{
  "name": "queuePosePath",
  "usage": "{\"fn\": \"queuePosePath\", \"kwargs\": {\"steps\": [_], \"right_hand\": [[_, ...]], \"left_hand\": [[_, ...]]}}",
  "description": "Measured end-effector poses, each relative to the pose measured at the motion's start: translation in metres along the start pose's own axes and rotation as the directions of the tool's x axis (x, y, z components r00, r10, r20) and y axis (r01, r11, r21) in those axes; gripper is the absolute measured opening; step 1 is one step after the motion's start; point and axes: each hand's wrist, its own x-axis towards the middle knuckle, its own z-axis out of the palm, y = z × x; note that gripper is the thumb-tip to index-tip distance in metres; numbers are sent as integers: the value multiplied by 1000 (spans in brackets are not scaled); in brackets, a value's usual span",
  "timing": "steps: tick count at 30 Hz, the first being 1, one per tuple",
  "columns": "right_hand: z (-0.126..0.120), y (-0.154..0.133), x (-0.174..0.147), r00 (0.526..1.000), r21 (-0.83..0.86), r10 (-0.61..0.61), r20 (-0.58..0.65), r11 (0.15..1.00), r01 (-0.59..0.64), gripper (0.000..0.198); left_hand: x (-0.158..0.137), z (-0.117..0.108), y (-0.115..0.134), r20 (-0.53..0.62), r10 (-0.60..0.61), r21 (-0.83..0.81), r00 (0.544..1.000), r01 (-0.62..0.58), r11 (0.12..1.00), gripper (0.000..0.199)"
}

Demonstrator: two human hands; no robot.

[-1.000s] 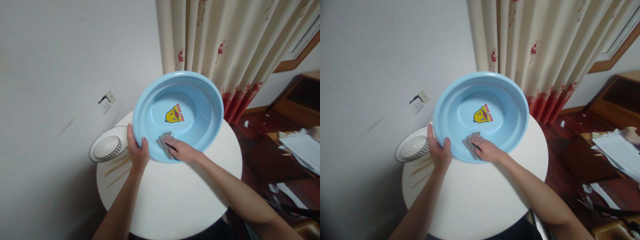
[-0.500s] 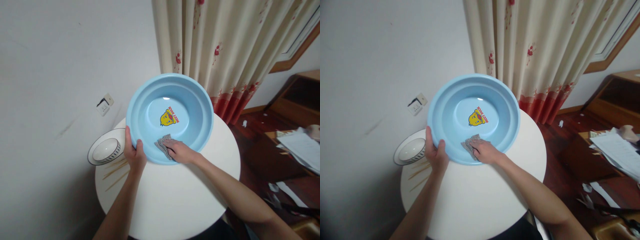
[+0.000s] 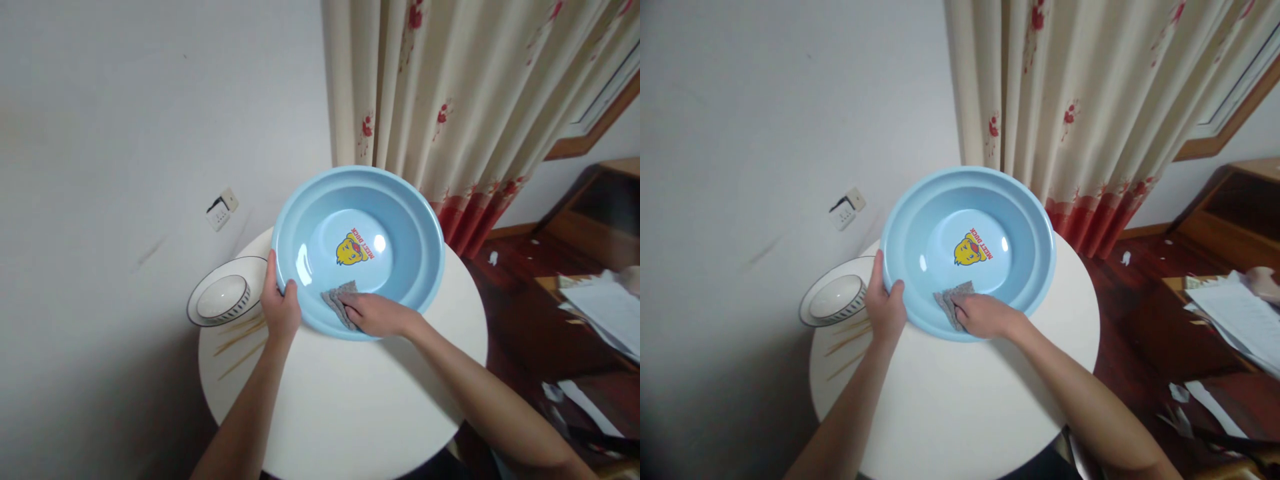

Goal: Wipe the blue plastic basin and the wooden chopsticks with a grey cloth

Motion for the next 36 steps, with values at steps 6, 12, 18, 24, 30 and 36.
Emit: {"fn": "queuePosePath", "kwargs": {"steps": [6, 12, 18, 24, 30, 36], "right_hand": [[-8, -10, -5, 996, 41, 19, 86, 999, -22, 31], [-12, -21, -8, 989, -28, 34, 145, 999, -30, 29], [-7, -15, 9, 989, -196, -39, 140, 978, 67, 36], [1, -6, 34, 998, -418, -5, 70, 908, 34, 46], [-4, -32, 39, 995, -485, 50, -89, 870, -87, 31], [-2, -25, 43, 921, -228, 389, 10, 898, -377, 34]], "left_hand": [[-1, -2, 1, 15, -23, -19, 1000, 24, 1000, 76], [-2, -4, 4, 44, -46, -61, 998, 49, 997, 76], [-2, -6, 7, 69, -40, -83, 997, 45, 995, 75], [-7, -9, 6, 76, 34, -100, 997, -27, 995, 73], [-8, -11, 10, 9, 80, -78, 997, -79, 994, 71], [-8, -11, 10, 6, 77, -109, 997, -76, 991, 71]]}}
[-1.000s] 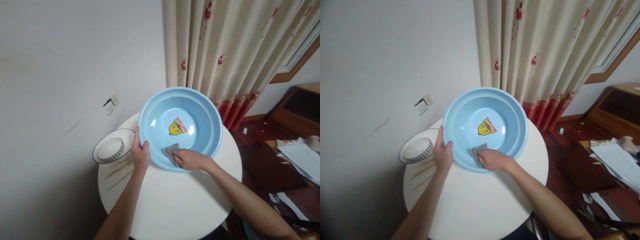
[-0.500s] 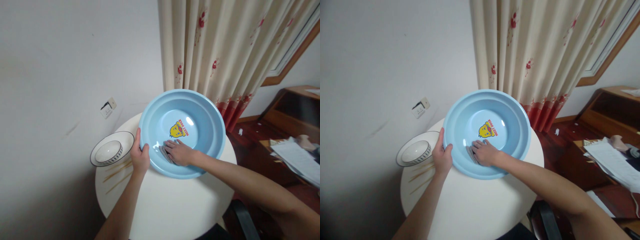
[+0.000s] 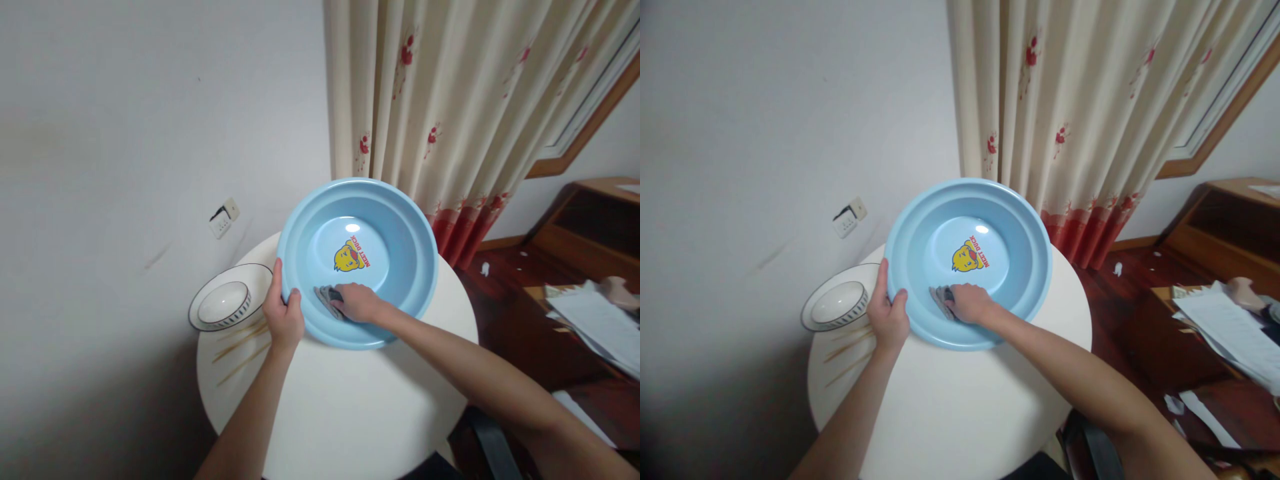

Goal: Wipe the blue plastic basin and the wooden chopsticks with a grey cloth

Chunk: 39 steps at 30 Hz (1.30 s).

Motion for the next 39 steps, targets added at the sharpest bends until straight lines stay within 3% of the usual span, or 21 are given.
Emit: {"fn": "queuePosePath", "kwargs": {"steps": [4, 6, 9, 11, 12, 15, 18, 22, 25, 28, 33, 39], "right_hand": [[3, 11, 11, 999, 224, 50, -10, 974, -46, 24], [-4, 15, 14, 986, 312, 120, -114, 947, -79, 27], [-20, 18, 16, 895, 332, 196, -400, 942, -58, 40], [-26, 18, 19, 832, 227, 152, -533, 973, -33, 49], [-25, 18, 22, 824, 147, 100, -558, 989, -21, 53], [-12, 17, 33, 877, -85, -75, -474, 996, 39, 61], [6, 16, 41, 919, -169, -152, -364, 981, 95, 59], [4, 22, 45, 867, -166, -233, -441, 970, 176, 53], [-16, 36, 47, 831, -78, -185, -525, 982, 170, 37], [-36, 53, 47, 825, 16, -61, -562, 996, 84, 38], [-48, 63, 43, 909, -31, -115, -400, 993, 112, 24], [-44, 49, 45, 955, -149, -112, -276, 986, 73, 13]], "left_hand": [[0, 0, -1, -2, 2, 2, 1000, -2, 1000, 71], [0, 0, 0, -7, 1, -4, 1000, -1, 1000, 71], [0, 0, 1, -10, -4, -9, 1000, 4, 1000, 71], [0, 0, 1, -6, -3, -14, 1000, 3, 1000, 71], [0, 0, 0, -3, 0, -18, 1000, 0, 1000, 71], [-1, 1, -2, 5, -3, -37, 1000, 3, 999, 70], [-1, 1, -3, 1, -34, -42, 999, 34, 999, 71], [0, 1, -2, -8, -46, -30, 999, 46, 998, 72], [0, 0, -1, -3, -33, -22, 999, 33, 999, 71], [-1, 0, -1, -1, -21, -31, 1000, 21, 999, 71], [-2, 0, -3, 11, -20, -30, 1000, 20, 999, 71], [-1, 0, -2, 12, -16, -33, 1000, 16, 999, 70]]}}
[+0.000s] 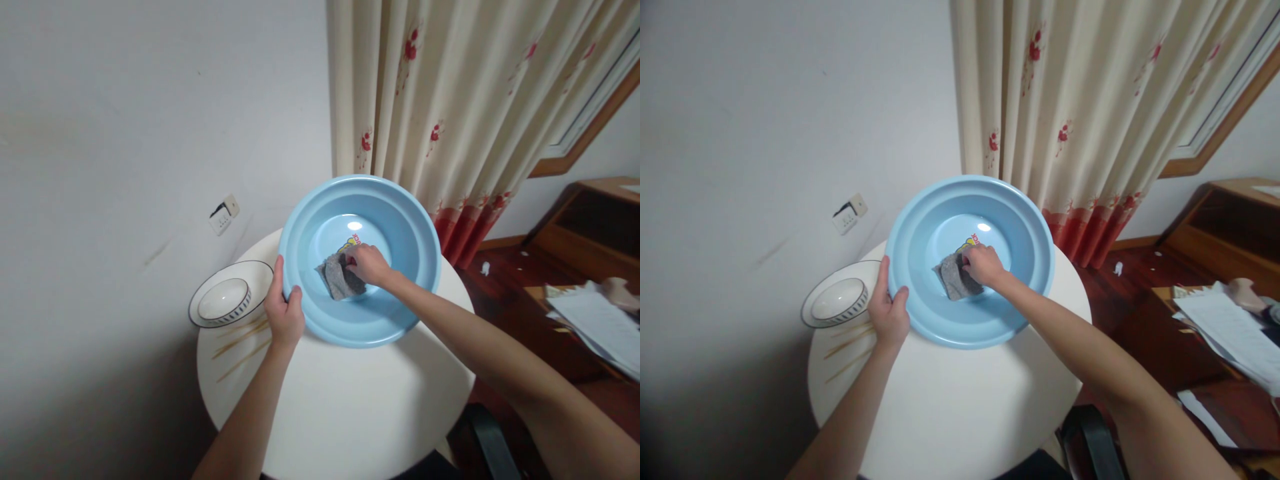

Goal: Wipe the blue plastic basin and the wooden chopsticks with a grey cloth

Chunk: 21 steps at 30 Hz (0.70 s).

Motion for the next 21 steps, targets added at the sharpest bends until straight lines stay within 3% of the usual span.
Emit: {"fn": "queuePosePath", "kwargs": {"steps": [5, 11, 21], "right_hand": [[-5, -2, 2, 998, -5, 39, -44, 999, -40, 17], [-3, 3, 0, 988, -50, 99, 119, 994, -94, 18], [-5, 8, -5, 988, -109, 102, 113, 990, -90, 24]], "left_hand": [[1, 0, 2, 7, -4, -9, 1000, 4, 1000, 70], [1, 0, 3, 1, -11, -15, 1000, 11, 1000, 70], [0, -1, 2, 7, -8, -17, 1000, 8, 1000, 71]]}}
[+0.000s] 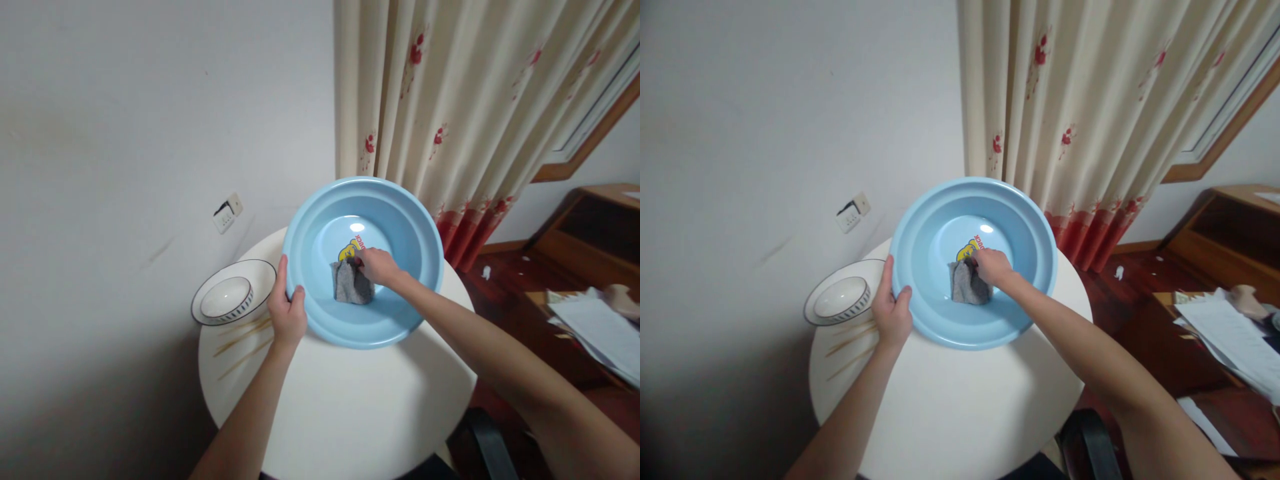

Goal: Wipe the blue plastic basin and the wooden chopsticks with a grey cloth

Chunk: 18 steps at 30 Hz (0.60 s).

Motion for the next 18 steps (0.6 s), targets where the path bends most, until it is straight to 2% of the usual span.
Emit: {"fn": "queuePosePath", "kwargs": {"steps": [7, 13, 15, 18], "right_hand": [[-8, 11, 2, 995, 14, -66, -80, 998, 67, 24], [2, 11, -2, 992, -28, -66, -110, 998, 64, 28], [6, 7, -6, 988, -34, -19, -153, 999, 14, 29], [13, -3, -14, 966, 42, 149, -211, 989, -144, 30]], "left_hand": [[-1, 0, -1, 8, -1, 4, 1000, 1, 1000, 71], [0, 0, 2, 6, -4, 5, 1000, 4, 1000, 70], [0, 0, 3, 2, -3, 1, 1000, 3, 1000, 70], [0, 0, 2, 1, -6, -6, 1000, 6, 1000, 71]]}}
